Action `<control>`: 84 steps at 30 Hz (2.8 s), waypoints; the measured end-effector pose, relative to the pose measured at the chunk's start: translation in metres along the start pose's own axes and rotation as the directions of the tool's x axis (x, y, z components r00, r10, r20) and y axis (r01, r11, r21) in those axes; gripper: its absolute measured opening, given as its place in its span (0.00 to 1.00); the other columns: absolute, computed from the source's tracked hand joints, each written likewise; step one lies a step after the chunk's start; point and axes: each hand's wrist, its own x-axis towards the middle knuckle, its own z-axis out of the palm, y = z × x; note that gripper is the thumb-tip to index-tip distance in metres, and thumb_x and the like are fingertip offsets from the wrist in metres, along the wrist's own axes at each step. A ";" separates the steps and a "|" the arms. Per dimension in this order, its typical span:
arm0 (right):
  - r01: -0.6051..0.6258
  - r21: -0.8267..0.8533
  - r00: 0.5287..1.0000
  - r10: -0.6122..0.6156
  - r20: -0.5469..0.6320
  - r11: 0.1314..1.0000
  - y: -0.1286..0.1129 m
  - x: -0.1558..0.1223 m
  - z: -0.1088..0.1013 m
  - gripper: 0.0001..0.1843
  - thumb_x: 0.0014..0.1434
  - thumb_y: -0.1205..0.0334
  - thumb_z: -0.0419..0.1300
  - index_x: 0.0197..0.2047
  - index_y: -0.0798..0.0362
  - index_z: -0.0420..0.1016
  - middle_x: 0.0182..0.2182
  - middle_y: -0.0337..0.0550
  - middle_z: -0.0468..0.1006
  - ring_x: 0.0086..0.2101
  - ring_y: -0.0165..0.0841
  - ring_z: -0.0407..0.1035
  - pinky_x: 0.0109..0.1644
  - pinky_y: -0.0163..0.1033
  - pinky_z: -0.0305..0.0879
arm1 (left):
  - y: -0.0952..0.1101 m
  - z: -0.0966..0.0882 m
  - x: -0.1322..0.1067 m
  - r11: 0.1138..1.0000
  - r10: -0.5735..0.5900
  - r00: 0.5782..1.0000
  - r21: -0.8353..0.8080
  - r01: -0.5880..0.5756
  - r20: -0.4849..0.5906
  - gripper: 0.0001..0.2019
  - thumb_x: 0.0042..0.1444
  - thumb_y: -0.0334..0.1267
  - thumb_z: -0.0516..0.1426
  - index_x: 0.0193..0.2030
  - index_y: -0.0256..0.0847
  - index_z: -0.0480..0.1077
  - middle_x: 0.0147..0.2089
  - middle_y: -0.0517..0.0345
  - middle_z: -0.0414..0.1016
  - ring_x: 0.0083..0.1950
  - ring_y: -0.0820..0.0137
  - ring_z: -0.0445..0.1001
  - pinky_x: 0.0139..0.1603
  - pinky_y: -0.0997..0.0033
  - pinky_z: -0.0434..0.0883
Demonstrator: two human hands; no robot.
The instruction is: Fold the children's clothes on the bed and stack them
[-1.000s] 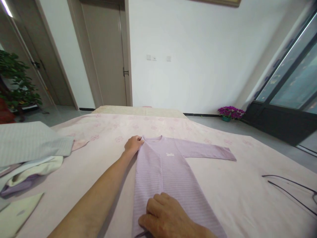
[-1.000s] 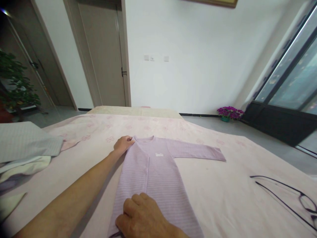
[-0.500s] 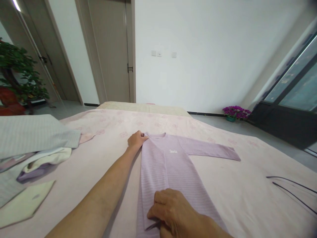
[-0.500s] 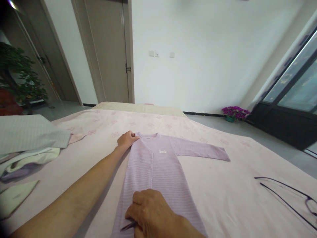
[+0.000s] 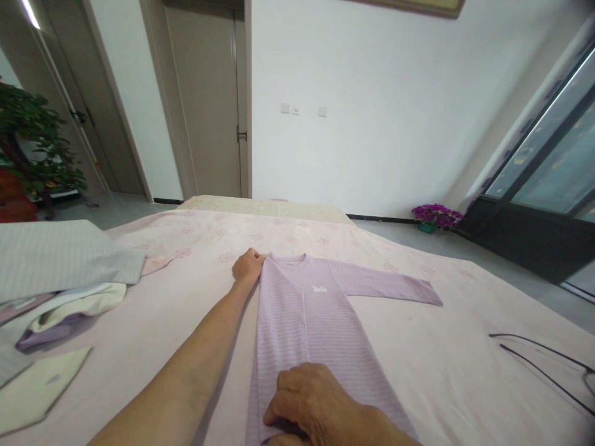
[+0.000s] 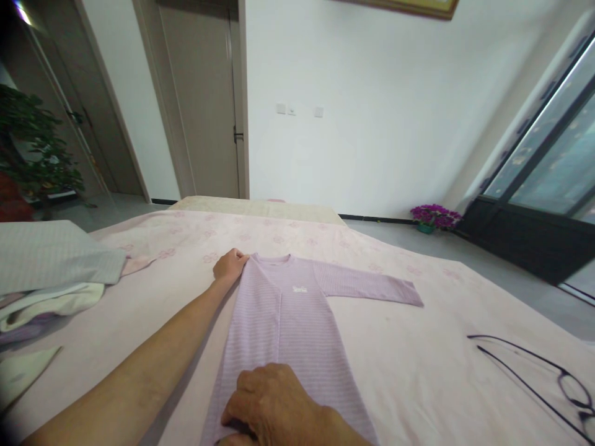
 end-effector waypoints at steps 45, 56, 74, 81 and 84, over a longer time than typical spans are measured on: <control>-0.578 0.161 0.535 0.521 -0.665 0.800 0.112 -0.039 -0.052 0.19 0.66 0.58 0.50 0.55 0.53 0.74 0.49 0.49 0.78 0.49 0.37 0.70 0.57 0.44 0.63 | 0.031 -0.065 -0.225 0.628 0.682 0.562 0.020 -0.778 0.468 0.32 0.67 0.54 0.44 0.72 0.37 0.54 0.75 0.42 0.49 0.75 0.55 0.45 0.73 0.49 0.50; -0.803 -0.193 0.591 0.712 -0.378 0.564 0.151 -0.067 -0.027 0.30 0.71 0.50 0.42 0.69 0.56 0.59 0.69 0.49 0.58 0.67 0.41 0.49 0.70 0.49 0.41 | 0.023 -0.076 -0.246 0.599 0.570 0.470 0.050 -0.799 0.674 0.34 0.64 0.57 0.49 0.73 0.47 0.52 0.76 0.44 0.40 0.76 0.52 0.37 0.73 0.44 0.40; -0.945 0.244 -0.325 0.715 -0.619 -0.218 0.249 -0.176 -0.073 0.29 0.67 0.54 0.45 0.63 0.66 0.64 0.61 0.69 0.64 0.63 0.51 0.56 0.63 0.52 0.52 | 0.023 -0.075 -0.246 0.589 0.554 0.474 0.080 -0.804 0.684 0.33 0.63 0.57 0.50 0.73 0.51 0.51 0.76 0.46 0.41 0.76 0.53 0.36 0.73 0.42 0.39; -0.919 0.315 -0.386 0.701 -0.600 -0.237 0.250 -0.184 -0.086 0.25 0.62 0.56 0.53 0.57 0.64 0.69 0.55 0.69 0.70 0.57 0.54 0.62 0.56 0.53 0.60 | 0.021 -0.074 -0.245 0.604 0.578 0.475 0.044 -0.796 0.663 0.33 0.62 0.57 0.51 0.73 0.51 0.53 0.76 0.46 0.43 0.76 0.52 0.38 0.73 0.40 0.40; -0.881 0.438 -0.416 0.737 -0.533 -0.180 0.243 -0.177 -0.098 0.25 0.59 0.62 0.54 0.58 0.63 0.69 0.55 0.69 0.71 0.58 0.55 0.62 0.57 0.56 0.59 | 0.015 -0.072 -0.243 0.636 0.617 0.478 -0.039 -0.771 0.625 0.33 0.62 0.58 0.51 0.72 0.50 0.55 0.76 0.48 0.46 0.76 0.53 0.41 0.73 0.41 0.40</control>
